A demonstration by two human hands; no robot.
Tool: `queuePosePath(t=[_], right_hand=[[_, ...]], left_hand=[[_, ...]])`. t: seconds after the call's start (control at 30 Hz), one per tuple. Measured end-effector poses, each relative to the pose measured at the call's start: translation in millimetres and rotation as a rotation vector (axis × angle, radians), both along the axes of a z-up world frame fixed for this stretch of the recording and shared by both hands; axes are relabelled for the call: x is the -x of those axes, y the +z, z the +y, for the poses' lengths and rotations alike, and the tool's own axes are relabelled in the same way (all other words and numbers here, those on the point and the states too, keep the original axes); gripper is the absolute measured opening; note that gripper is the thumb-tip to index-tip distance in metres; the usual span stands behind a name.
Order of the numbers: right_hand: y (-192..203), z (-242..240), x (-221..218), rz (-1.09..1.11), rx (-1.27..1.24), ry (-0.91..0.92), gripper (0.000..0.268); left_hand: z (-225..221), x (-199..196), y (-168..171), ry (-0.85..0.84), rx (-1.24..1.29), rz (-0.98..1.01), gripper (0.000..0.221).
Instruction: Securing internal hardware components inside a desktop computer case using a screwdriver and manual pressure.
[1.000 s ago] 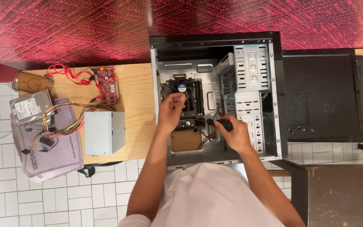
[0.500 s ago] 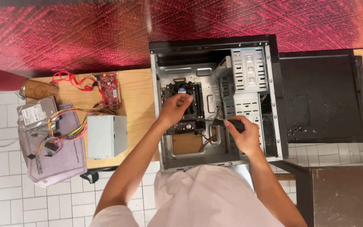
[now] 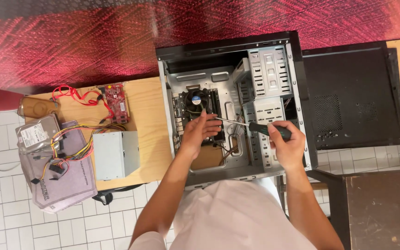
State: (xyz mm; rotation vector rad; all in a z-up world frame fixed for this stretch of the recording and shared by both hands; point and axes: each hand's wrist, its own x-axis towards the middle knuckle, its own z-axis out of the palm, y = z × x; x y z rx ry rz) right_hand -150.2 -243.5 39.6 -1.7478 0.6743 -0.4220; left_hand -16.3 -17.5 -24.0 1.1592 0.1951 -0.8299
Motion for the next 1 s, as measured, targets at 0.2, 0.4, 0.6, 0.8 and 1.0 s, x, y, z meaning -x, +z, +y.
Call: queuePosePath(t=[0.2, 0.4, 0.6, 0.8, 1.0], right_hand=[[2, -2, -4, -0.101, -0.027, 0.018, 0.005], [1, 2, -5, -0.104, -0.073, 0.011, 0.004], [2, 4, -6, -0.095, -0.066, 0.004, 0.003], [0, 3, -6, -0.084, -0.072, -0.006, 0.003], [5, 5, -8, -0.083, -0.074, -0.02, 0.003]], left_hand=[[-5, 7, 3, 0.199, 0.124, 0.078, 0.046], [-10, 10, -14, 0.184, 0.188, 0.082, 0.044], [-10, 5, -32, 0.226, 0.209, 0.065, 0.035], [-10, 4, -42, 0.247, 0.205, 0.065, 0.032], [-11, 3, -38, 0.266, 0.183, 0.05, 0.027]])
